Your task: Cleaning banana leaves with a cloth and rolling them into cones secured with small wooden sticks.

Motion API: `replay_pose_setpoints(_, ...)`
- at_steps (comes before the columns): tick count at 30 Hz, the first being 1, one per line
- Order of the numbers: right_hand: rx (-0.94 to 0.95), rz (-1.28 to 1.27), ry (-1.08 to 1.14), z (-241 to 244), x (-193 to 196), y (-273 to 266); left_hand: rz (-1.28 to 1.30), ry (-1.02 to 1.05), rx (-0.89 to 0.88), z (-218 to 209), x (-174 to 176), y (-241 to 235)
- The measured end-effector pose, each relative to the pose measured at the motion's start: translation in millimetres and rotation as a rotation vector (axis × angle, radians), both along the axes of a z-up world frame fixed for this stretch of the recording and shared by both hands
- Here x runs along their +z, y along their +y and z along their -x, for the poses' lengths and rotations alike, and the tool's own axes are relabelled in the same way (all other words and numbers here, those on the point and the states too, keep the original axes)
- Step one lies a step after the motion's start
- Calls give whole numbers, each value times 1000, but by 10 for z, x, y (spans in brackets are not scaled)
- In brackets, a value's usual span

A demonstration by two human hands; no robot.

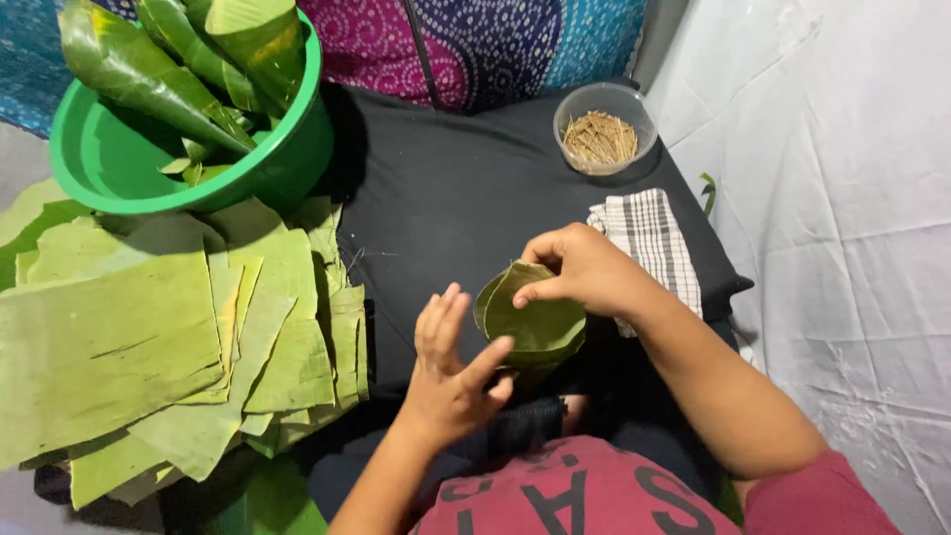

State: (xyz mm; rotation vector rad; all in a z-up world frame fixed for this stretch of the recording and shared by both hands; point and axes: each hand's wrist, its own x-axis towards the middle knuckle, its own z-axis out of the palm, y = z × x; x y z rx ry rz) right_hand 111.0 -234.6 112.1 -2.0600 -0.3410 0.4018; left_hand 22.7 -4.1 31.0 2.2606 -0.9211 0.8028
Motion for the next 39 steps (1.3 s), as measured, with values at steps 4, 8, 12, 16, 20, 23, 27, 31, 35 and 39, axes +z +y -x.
replay_pose_setpoints(4,18,72,-7,-60,-62,1,-189,-194,27,-150,347,-158)
replay_pose_setpoints(8,50,67,10,-144,-110,24,-294,-105,-60,-226,364,-129)
replay_pose_setpoints(12,93,-349,213,-367,-595,-144,-225,123,-128,-327,253,-38)
replay_pose_setpoints(16,113,-396,317,-171,-653,-267,27,337,-57,-319,-57,149)
replay_pose_setpoints(20,182,32,251,99,-614,-195,394,654,274,-218,37,40)
replay_pose_setpoints(23,127,181,229,80,-708,-204,461,883,310,-158,401,-63)
replay_pose_setpoints(27,106,275,206,63,-695,-228,308,921,112,-176,591,-85)
replay_pose_setpoints(31,118,280,194,16,-600,-301,264,892,-70,-324,382,-71)
replay_pose_setpoints(35,54,306,162,-16,-337,-392,378,930,-39,-576,157,-282)
replay_pose_setpoints(39,-51,242,111,-228,-340,-674,425,861,39,-947,8,-630)
